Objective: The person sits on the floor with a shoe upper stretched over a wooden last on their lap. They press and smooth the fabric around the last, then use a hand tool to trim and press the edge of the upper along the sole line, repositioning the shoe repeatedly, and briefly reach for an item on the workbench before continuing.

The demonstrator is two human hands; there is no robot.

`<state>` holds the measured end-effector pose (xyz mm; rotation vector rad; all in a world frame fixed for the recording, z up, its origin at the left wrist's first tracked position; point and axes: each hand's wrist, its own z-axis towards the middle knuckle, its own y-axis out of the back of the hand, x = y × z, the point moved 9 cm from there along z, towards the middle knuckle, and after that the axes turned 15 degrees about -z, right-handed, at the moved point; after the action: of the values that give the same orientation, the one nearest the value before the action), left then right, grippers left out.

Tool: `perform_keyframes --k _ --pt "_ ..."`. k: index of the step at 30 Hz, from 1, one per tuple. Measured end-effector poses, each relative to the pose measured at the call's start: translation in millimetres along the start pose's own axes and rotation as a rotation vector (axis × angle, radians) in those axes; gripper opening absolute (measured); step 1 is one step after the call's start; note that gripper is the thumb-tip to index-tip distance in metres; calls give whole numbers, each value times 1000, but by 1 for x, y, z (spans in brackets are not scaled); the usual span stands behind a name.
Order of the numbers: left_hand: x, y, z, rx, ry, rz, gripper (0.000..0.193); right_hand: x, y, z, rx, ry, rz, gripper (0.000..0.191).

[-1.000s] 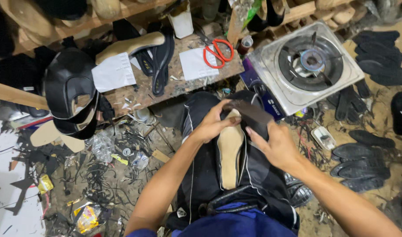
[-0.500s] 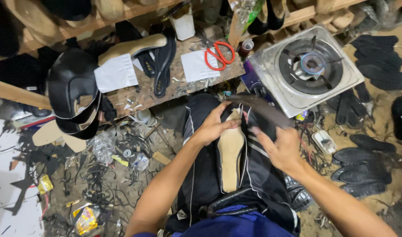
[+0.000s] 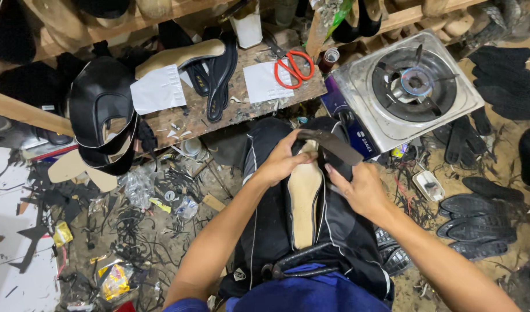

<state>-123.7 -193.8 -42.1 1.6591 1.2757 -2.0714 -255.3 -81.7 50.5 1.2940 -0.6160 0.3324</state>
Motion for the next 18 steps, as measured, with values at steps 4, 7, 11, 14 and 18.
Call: perform_keyframes --k 4,7,11,14,18 --pt "6 2 0 -20 32 -30 54 22 10 0 -58 149 196 28" --pt "0 2 0 -31 -13 34 51 47 24 -2 -168 350 210 29" --pt "-21 -10 -20 -69 -145 144 51 23 13 0 41 39 -184 35" --pt "-20 -23 -68 -205 -105 -6 51 28 41 -23 -181 186 -15 28" --pt "-46 -38 -92 -349 -163 106 47 -14 40 -55 -211 -87 436 20"
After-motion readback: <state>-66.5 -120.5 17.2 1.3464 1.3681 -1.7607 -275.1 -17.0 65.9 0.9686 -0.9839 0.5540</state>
